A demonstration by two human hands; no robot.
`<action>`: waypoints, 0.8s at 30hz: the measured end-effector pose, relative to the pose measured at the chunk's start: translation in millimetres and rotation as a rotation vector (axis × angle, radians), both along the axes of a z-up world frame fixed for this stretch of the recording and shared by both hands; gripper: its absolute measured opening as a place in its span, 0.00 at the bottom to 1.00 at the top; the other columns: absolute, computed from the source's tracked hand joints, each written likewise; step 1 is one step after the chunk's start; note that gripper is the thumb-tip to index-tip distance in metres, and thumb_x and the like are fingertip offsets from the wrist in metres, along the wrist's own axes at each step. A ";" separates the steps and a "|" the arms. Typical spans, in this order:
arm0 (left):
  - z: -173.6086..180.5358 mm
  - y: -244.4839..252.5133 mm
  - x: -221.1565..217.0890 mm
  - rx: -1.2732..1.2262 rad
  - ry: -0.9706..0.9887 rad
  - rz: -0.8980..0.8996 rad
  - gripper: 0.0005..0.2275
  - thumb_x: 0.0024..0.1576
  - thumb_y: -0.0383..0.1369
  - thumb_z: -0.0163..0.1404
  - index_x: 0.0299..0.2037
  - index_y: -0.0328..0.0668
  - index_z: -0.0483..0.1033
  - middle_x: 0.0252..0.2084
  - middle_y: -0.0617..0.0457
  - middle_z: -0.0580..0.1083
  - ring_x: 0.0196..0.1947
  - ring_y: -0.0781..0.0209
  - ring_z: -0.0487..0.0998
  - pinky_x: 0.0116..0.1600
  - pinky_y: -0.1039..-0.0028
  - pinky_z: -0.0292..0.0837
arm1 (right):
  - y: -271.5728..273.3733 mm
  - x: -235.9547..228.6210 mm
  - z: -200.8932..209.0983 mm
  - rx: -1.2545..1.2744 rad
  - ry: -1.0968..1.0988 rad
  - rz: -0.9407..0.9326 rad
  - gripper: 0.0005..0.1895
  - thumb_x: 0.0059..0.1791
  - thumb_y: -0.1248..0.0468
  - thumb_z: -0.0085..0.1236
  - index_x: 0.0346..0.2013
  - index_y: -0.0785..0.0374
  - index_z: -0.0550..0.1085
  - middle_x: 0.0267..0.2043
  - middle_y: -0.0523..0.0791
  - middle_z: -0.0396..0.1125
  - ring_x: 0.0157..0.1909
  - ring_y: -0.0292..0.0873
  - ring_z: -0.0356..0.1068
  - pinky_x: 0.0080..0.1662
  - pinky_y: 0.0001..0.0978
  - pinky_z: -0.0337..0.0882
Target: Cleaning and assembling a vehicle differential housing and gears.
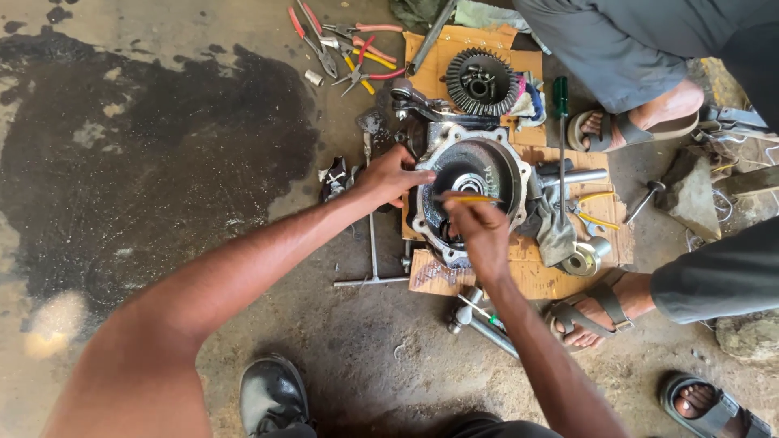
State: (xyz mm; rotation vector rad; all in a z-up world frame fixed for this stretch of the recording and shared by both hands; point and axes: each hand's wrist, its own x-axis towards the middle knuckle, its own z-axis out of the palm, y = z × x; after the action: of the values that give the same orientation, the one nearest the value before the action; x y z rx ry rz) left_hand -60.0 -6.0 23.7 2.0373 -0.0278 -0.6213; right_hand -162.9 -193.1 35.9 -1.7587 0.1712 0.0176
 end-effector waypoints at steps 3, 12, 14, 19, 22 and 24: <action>-27.4 -2.9 2.2 -0.168 0.119 0.108 0.25 0.51 0.47 0.62 0.50 0.40 0.69 0.42 0.41 0.77 0.38 0.55 0.82 0.31 0.73 0.80 | -21.5 8.8 -9.9 -0.004 -0.043 0.035 0.09 0.56 0.67 0.54 0.47 0.66 0.79 0.36 0.51 0.77 0.31 0.42 0.75 0.34 0.31 0.79; -43.1 -0.9 -0.7 -0.319 0.126 0.080 0.22 0.55 0.41 0.58 0.54 0.43 0.67 0.44 0.52 0.73 0.44 0.60 0.75 0.40 0.63 0.79 | -17.3 22.6 32.0 0.432 0.080 0.167 0.15 0.59 0.68 0.39 0.54 0.72 0.72 0.54 0.59 0.73 0.55 0.51 0.76 0.54 0.40 0.79; -44.7 0.1 0.6 -0.321 0.133 0.065 0.22 0.55 0.41 0.58 0.55 0.44 0.66 0.44 0.52 0.74 0.44 0.60 0.75 0.41 0.63 0.79 | -20.7 32.5 26.1 0.335 0.123 0.187 0.13 0.56 0.70 0.44 0.55 0.69 0.69 0.50 0.58 0.72 0.50 0.50 0.76 0.51 0.40 0.79; -40.5 10.8 4.2 -0.294 0.154 0.010 0.24 0.54 0.37 0.57 0.60 0.45 0.65 0.45 0.50 0.72 0.45 0.58 0.76 0.43 0.62 0.79 | -25.5 51.3 6.4 -0.134 0.129 0.302 0.15 0.53 0.70 0.51 0.55 0.66 0.72 0.41 0.52 0.75 0.41 0.42 0.77 0.44 0.33 0.75; -41.3 18.7 7.6 -0.308 0.169 -0.058 0.25 0.54 0.37 0.58 0.60 0.43 0.65 0.46 0.49 0.75 0.47 0.58 0.77 0.45 0.63 0.78 | -13.1 51.0 19.1 -0.468 -0.018 0.289 0.12 0.54 0.68 0.52 0.51 0.65 0.74 0.38 0.47 0.77 0.37 0.38 0.77 0.42 0.31 0.74; -44.6 22.1 11.0 -0.307 0.177 -0.054 0.23 0.55 0.37 0.54 0.60 0.43 0.66 0.47 0.51 0.75 0.48 0.59 0.78 0.46 0.64 0.79 | -0.2 50.7 31.6 -0.530 0.020 0.219 0.12 0.54 0.64 0.55 0.52 0.62 0.74 0.34 0.49 0.76 0.33 0.44 0.75 0.39 0.36 0.73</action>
State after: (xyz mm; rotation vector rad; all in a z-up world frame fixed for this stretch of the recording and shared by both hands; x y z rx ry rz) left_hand -49.0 16.1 -20.9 1.6850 -0.0690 -0.7794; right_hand -112.1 -193.3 67.5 -2.3006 -0.0077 0.1610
